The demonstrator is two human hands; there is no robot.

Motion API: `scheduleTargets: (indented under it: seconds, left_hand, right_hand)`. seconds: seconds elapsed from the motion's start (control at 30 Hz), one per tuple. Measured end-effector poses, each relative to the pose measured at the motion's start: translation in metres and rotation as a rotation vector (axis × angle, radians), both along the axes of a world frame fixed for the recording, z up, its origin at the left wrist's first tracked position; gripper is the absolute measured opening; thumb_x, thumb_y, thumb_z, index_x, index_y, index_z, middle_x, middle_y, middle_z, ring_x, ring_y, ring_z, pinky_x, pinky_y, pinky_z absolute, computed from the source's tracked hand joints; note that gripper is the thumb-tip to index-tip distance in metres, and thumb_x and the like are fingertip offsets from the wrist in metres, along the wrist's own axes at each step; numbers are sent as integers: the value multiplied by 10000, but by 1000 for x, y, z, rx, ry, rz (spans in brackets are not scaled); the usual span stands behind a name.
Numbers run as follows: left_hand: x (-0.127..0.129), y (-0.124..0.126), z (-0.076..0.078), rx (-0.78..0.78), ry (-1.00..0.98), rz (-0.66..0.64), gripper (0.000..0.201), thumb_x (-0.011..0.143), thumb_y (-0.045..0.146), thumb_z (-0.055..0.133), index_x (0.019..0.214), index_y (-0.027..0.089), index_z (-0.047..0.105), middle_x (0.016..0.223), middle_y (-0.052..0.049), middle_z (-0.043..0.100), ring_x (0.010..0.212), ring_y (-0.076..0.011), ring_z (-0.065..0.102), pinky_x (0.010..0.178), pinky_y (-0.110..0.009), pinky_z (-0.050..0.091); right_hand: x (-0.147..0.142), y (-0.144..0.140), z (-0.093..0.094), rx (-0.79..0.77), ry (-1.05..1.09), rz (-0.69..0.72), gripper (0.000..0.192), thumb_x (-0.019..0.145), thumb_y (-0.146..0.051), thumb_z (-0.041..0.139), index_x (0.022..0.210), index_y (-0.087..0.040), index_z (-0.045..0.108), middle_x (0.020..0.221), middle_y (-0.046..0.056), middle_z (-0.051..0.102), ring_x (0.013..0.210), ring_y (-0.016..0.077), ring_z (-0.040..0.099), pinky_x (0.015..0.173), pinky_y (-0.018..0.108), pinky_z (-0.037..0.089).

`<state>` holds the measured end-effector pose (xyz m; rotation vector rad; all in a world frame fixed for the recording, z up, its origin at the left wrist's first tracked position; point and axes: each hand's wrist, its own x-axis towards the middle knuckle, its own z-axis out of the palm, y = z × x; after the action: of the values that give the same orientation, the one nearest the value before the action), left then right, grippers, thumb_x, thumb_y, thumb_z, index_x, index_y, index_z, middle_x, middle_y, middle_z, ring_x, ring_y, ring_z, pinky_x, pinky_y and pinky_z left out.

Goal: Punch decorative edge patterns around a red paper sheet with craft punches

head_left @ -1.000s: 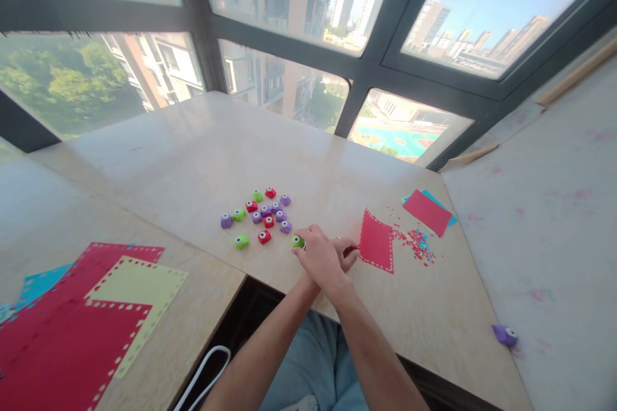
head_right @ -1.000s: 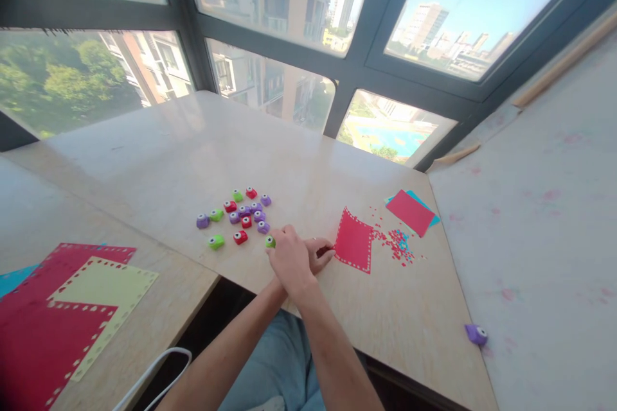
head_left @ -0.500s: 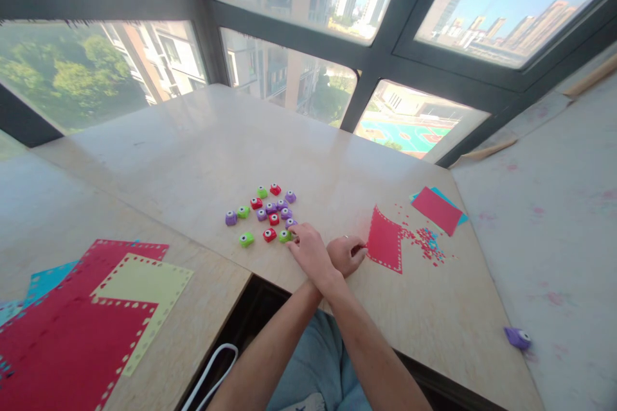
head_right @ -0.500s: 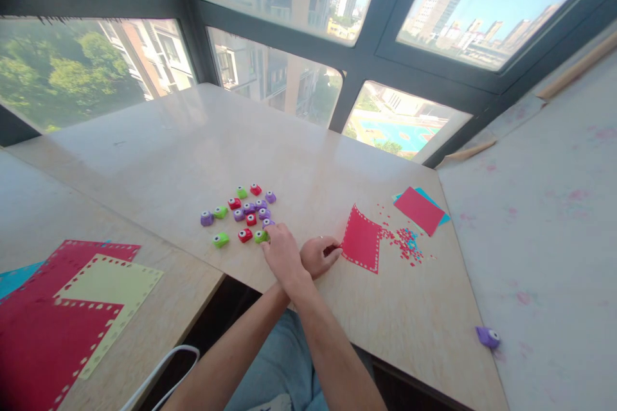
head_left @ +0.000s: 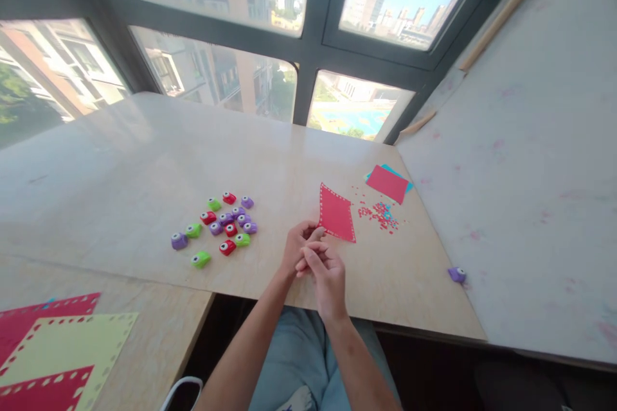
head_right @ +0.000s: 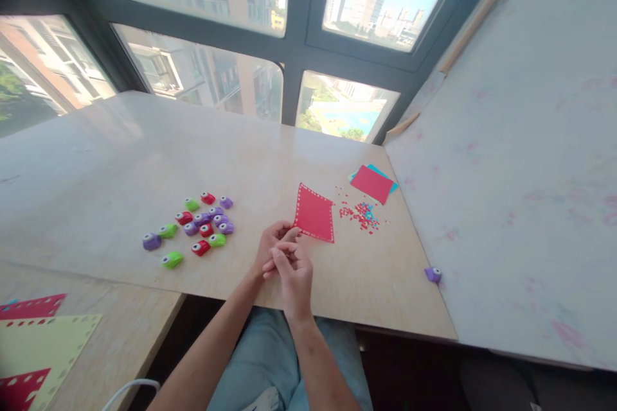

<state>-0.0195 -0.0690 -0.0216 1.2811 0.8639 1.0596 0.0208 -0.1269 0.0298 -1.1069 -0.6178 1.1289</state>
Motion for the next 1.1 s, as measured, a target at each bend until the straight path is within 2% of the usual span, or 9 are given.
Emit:
scheduleTargets:
  seconds: [0.1, 0.23, 0.33, 0.43, 0.5, 0.67, 0.77, 0.97, 1.1]
  left_hand:
    - [-6, 10, 10, -63, -40, 13, 288, 781, 445, 684, 798, 158, 684, 660, -55, 673, 608, -169, 632, 549, -260, 497]
    - [-13, 24, 24, -146, -109, 25, 275, 762, 422, 718, 769, 152, 666, 675, -41, 678, 580, -133, 610, 546, -228, 483]
    - [-14, 24, 27, -177, -112, -37, 274, 748, 414, 738, 769, 151, 666, 645, -22, 657, 540, -125, 583, 509, -224, 457]
    - [-13, 21, 25, -160, -66, -95, 292, 774, 442, 710, 816, 156, 677, 622, -11, 635, 526, -134, 568, 496, -235, 443]
    - [-13, 21, 22, -56, -4, -87, 279, 795, 431, 695, 800, 152, 690, 685, -28, 655, 616, -143, 591, 578, -243, 467]
    - [-14, 21, 20, 93, 125, -123, 301, 864, 429, 617, 795, 146, 694, 746, -42, 661, 702, -151, 580, 672, -247, 455]
    - [-14, 20, 22, 112, 130, -98, 364, 897, 455, 559, 738, 146, 663, 714, -35, 636, 689, -151, 557, 669, -248, 436]
    - [-11, 20, 24, 89, 135, 87, 368, 869, 473, 587, 676, 161, 600, 632, 9, 542, 616, -126, 472, 593, -227, 384]
    - [-11, 20, 24, 53, 120, 76, 313, 833, 453, 644, 730, 157, 650, 651, 7, 574, 609, -118, 480, 580, -216, 388]
  right_hand:
    - [17, -2, -9, -86, 284, -128, 321, 675, -331, 829, 905, -174, 668, 790, 22, 703, 573, 103, 622, 489, 194, 524]
    - [27, 3, -18, -152, 483, -36, 384, 650, -346, 849, 946, -160, 688, 792, 24, 688, 569, 87, 595, 487, 182, 498]
    - [28, 9, -22, -136, 557, 0, 348, 665, -414, 836, 808, -169, 634, 643, -40, 570, 460, 49, 465, 394, 163, 376]
    - [29, 16, -24, -71, 572, -51, 402, 661, -446, 831, 708, -179, 534, 598, -75, 471, 417, 26, 344, 370, 159, 280]
    - [31, 20, -24, -33, 569, -98, 419, 642, -426, 844, 692, -183, 507, 576, -90, 431, 416, 24, 305, 380, 159, 259]
    - [38, 26, -23, -32, 514, -169, 397, 573, -391, 865, 671, -183, 541, 506, -97, 408, 430, 48, 304, 404, 186, 265]
    - [39, 25, -24, -41, 482, -165, 364, 569, -382, 857, 652, -180, 566, 496, -85, 428, 440, 58, 314, 415, 206, 266]
    - [37, 15, -27, -35, 429, -145, 346, 590, -354, 861, 630, -183, 563, 494, -80, 437, 454, 66, 345, 446, 215, 289]
    - [36, 12, -27, -83, 346, -118, 360, 589, -379, 855, 584, -183, 553, 473, -64, 461, 445, 75, 375, 454, 230, 314]
